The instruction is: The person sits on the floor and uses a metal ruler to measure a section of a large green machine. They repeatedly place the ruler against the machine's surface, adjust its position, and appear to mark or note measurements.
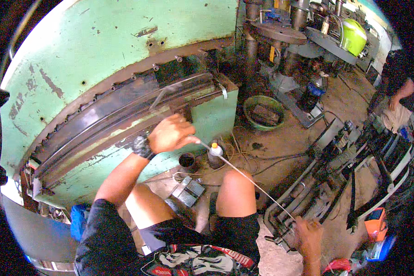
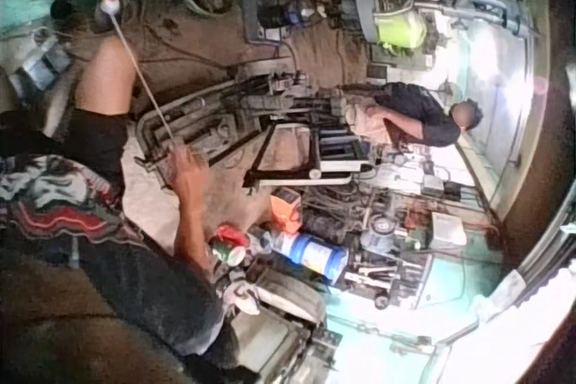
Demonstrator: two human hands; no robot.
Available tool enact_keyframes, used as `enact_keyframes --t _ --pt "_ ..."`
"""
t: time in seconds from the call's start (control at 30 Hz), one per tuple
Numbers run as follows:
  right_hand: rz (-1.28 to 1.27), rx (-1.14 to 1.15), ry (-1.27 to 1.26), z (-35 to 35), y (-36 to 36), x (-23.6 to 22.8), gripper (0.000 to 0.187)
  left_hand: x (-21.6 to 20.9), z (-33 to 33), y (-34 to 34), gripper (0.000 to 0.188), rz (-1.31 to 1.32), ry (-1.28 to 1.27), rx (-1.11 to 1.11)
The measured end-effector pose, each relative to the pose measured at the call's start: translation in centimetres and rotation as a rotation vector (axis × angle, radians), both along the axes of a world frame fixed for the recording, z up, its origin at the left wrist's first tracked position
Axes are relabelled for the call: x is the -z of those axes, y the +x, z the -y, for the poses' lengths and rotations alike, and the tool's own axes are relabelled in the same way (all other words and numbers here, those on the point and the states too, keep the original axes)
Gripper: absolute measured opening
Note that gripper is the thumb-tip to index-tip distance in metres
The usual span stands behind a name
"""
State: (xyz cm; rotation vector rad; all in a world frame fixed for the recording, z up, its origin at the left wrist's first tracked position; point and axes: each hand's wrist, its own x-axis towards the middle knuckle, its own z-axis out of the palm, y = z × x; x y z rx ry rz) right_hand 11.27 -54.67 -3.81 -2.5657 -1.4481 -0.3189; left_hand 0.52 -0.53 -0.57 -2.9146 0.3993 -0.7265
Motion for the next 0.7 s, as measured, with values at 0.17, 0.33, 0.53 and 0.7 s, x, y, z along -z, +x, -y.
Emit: enact_keyframes --t 0.17,0.33,0.53,0.7 --pt "-0.211 0.226 0.576 3.8 -1.9 -5.1 0.029 1.2 2.6 -6.0 0.037 -0.071 -0.33 0.0" --pt "0.957 0.269 -0.002 5.5 1.0 -14.1 0.027 4.3 6.0 -8.3 0.023 0.106 -0.669 -0.056" --pt "0.736 0.222 0.889 -0.5 3.3 -19.1 0.039 6.6 14.9 -4.6 0.025 0.336 -1.162 -0.012" --pt "-0.348 -0.548 1.731 -20.4 -3.1 -16.0 0.056 8.8 21.1 -1.9 0.028 0.23 -1.583 0.044"
